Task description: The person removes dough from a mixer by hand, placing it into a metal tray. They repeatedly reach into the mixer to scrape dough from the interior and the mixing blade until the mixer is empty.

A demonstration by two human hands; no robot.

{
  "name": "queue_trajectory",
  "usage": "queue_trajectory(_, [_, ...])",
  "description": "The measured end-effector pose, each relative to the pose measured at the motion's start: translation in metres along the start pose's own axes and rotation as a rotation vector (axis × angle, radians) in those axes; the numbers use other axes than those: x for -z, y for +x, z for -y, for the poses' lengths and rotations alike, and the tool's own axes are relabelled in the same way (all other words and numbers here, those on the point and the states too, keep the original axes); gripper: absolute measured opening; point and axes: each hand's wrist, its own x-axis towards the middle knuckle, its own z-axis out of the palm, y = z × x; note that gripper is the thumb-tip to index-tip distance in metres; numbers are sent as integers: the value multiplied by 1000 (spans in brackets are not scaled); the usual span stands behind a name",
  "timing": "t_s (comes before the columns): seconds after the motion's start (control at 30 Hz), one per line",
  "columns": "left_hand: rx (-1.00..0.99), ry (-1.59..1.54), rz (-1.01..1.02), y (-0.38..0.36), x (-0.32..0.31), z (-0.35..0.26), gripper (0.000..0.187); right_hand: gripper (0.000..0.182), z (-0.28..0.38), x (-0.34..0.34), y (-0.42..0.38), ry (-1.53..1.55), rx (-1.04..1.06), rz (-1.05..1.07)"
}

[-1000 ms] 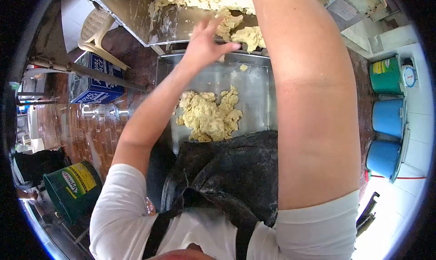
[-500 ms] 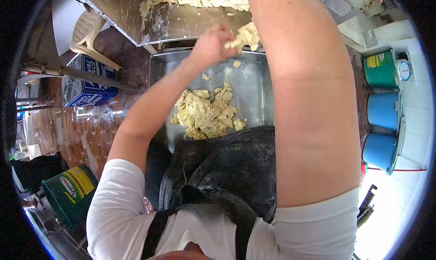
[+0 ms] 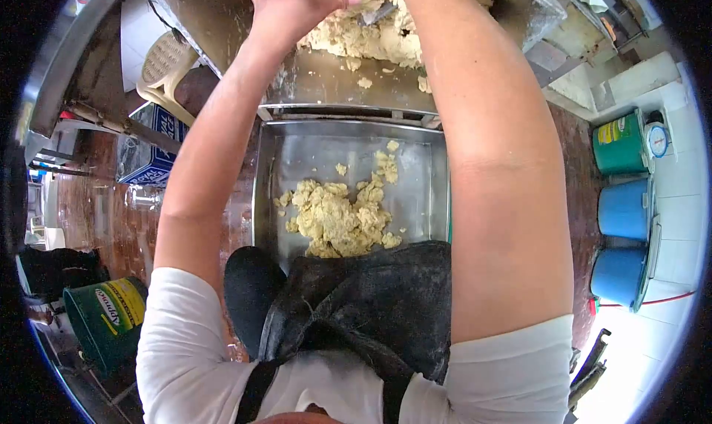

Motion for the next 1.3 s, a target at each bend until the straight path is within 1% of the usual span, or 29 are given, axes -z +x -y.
queue_trajectory(0.03, [-5,3,-6,17,9,-7,92,72,0,1,1,-7,-5,1])
queue_trajectory(0.1, [62,226,641,52,27,-16,87,71,0,0,1,-11,-13,5])
queue_trajectory(0.13, [66,231,647,59,28,-15,87,71,0,-1,1,-8,-18,6])
queue_trajectory(0.2, [45,190,760,72,24,-6,90,71,1,1,1,-3,-29,6])
queue_trajectory(0.23, [-26,158,655,69,18,6,87,71,1,2,2,2,-34,5])
queue_trajectory(0.27, [-23,164,656,64,9,19,87,71,2,2,0,6,-41,9])
queue_trajectory(0.33, [-168,-276,272,49,-7,42,89,71,5,5,-2,11,-38,-1])
queue_trajectory(0.37, [4,-140,420,34,-5,41,96,71,8,11,-4,23,-39,-5])
queue_trajectory(0.4, [17,-136,342,16,-2,33,99,71,13,15,-9,31,-43,-5])
queue_trajectory(0.47, [119,-259,222,-18,8,21,96,70,18,16,-22,29,-48,-12])
queue_trajectory(0.5, [272,-290,296,-31,14,11,94,68,23,7,-32,-76,-25,11])
queue_trajectory(0.53, [185,-256,169,-46,21,3,70,66,28,0,-36,-178,3,30])
queue_trajectory(0.57, [225,-248,163,-60,14,5,75,66,41,9,-44,-179,8,29])
queue_trajectory(0.6, [265,-243,166,-78,6,7,81,63,56,26,-62,-89,-24,107])
queue_trajectory(0.63, [263,-243,164,-87,6,5,81,60,68,37,-73,1,-52,178])
queue_trajectory(0.67, [286,-239,168,-97,6,4,83,60,74,38,-78,2,-51,173])
queue_trajectory(0.73, [304,-240,184,-115,11,-2,86,50,75,26,-99,-84,67,34])
queue_trajectory(0.77, [311,-228,223,-123,14,-2,84,43,69,8,-107,-41,73,-77])
queue_trajectory(0.87, [322,-272,267,-154,21,-12,76,42,79,11,-135,-73,135,30])
queue_trajectory(0.9, [340,-278,295,-165,23,-17,74,68,83,18,-144,-96,126,210])
queue_trajectory(0.93, [361,-281,321,-177,24,-21,73,68,80,9,-151,-94,130,211])
queue_trajectory(1.0, [381,-292,315,-198,22,-30,70,18,71,-20,-176,-43,344,-255])
queue_trajectory(1.07, [476,-323,433,-209,35,-42,70,16,68,-27,-194,-24,381,-274])
queue_trajectory(1.1, [471,-321,429,-219,42,-45,70,16,68,-26,-205,-8,412,-231])
queue_trajectory(1.13, [500,-322,506,-230,48,-48,70,16,69,-24,-217,6,443,-187])
queue_trajectory(1.17, [525,-321,581,-236,53,-52,70,22,74,-21,-239,-65,391,-6])
queue_trajectory(1.2, [524,-317,580,-236,60,-54,70,22,80,-17,-244,-62,391,-9])
queue_trajectory(1.27, [583,-321,703,-236,72,-55,70,36,90,-12,-250,17,251,156])
queue_trajectory(1.3, [574,-337,690,-238,70,-51,71,45,101,9,-241,21,161,311])
